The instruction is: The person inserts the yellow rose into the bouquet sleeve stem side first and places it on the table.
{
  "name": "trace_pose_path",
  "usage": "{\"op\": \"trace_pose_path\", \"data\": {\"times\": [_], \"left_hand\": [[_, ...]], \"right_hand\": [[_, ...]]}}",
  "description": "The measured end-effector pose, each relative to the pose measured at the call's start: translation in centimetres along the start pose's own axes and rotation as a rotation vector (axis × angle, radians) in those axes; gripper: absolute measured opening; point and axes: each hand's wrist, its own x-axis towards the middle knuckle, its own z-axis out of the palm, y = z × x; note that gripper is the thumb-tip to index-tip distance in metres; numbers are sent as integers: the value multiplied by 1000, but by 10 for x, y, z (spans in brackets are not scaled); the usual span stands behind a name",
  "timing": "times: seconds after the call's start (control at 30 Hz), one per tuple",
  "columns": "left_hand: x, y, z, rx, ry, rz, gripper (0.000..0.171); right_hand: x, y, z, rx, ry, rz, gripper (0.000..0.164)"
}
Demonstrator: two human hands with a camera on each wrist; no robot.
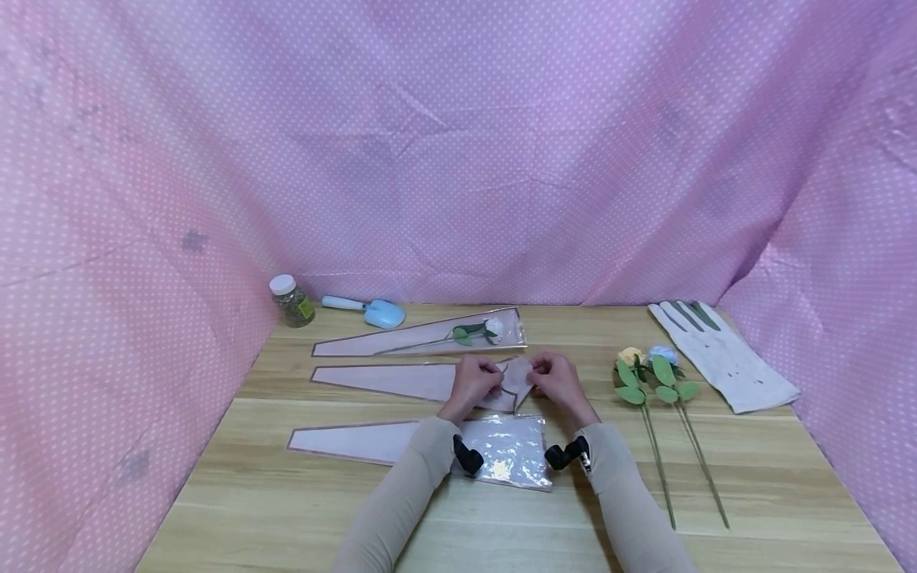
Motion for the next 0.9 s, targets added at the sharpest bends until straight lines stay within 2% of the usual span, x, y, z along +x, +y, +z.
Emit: {"op": "trace_pose_path", "data": {"times": [0.5,0.77,0.9], "left_hand": [[0,6,5,75,59,-1,9],[0,5,7,81,76,30,8],[0,2,8,94,88,59,7]], "right_hand": [[-3,-5,-1,2,-7,-10,20],[-11,-21,-10,-102,23,-108,23],[-20,-21,-19,-102,43,-147,23]]}}
